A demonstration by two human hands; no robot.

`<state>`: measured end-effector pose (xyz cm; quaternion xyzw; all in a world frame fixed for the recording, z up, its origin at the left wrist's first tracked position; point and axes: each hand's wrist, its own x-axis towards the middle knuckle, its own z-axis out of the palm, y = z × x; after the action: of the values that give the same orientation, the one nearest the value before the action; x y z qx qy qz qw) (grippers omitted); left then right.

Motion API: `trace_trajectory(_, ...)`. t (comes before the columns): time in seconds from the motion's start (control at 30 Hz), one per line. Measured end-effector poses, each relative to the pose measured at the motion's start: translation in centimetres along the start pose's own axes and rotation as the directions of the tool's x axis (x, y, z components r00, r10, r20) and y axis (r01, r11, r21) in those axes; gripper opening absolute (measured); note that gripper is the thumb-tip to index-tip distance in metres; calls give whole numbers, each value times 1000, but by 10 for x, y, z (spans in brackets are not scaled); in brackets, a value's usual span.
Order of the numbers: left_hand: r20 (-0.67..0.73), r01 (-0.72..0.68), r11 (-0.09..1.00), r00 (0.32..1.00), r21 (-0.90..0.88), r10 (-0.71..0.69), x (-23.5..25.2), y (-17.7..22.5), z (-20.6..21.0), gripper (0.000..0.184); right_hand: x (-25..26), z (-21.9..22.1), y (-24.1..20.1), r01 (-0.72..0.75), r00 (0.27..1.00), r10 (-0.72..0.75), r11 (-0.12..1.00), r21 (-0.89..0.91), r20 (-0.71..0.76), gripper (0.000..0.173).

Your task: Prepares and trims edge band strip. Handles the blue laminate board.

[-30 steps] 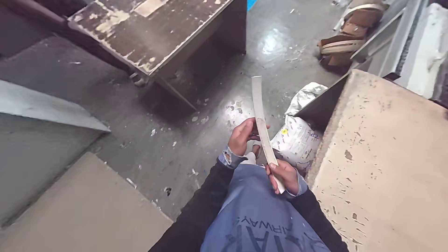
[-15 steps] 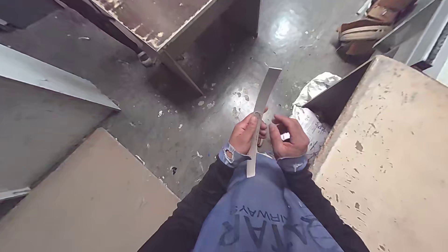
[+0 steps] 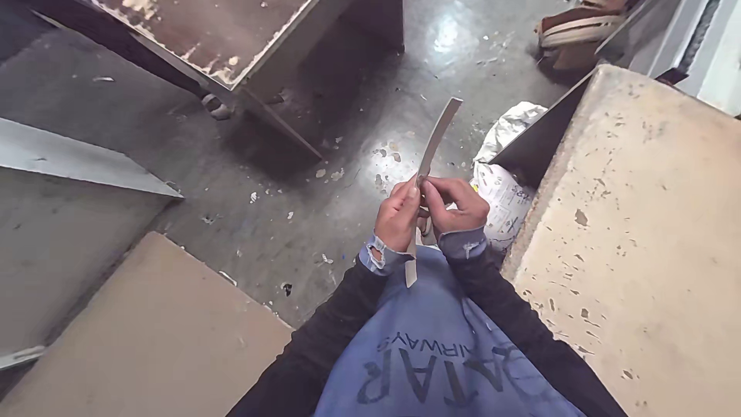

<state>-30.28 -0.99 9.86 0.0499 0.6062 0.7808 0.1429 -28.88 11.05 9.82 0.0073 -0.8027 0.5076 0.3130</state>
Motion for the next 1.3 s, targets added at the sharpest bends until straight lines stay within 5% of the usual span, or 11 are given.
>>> trace_trajectory(0.23,36,-33,989,999,145,28,0,5,2,44,16,-8,2,173,985,-171,955,-241,30,11)
trace_trajectory(0.5,119,13,999,993,-47,-7,11,-5,0,41,24,-13,16,170,979,-124,933,-316,160,16)
trace_trajectory(0.93,102,2,993,995,-118,10,14,-4,3,34,25,-18,26,118,979,-95,985,-122,183,23)
trace_trajectory(1.3,90,62,993,995,-104,-53,16,-5,1,38,15,-23,28,-215,944,131,941,261,304,19)
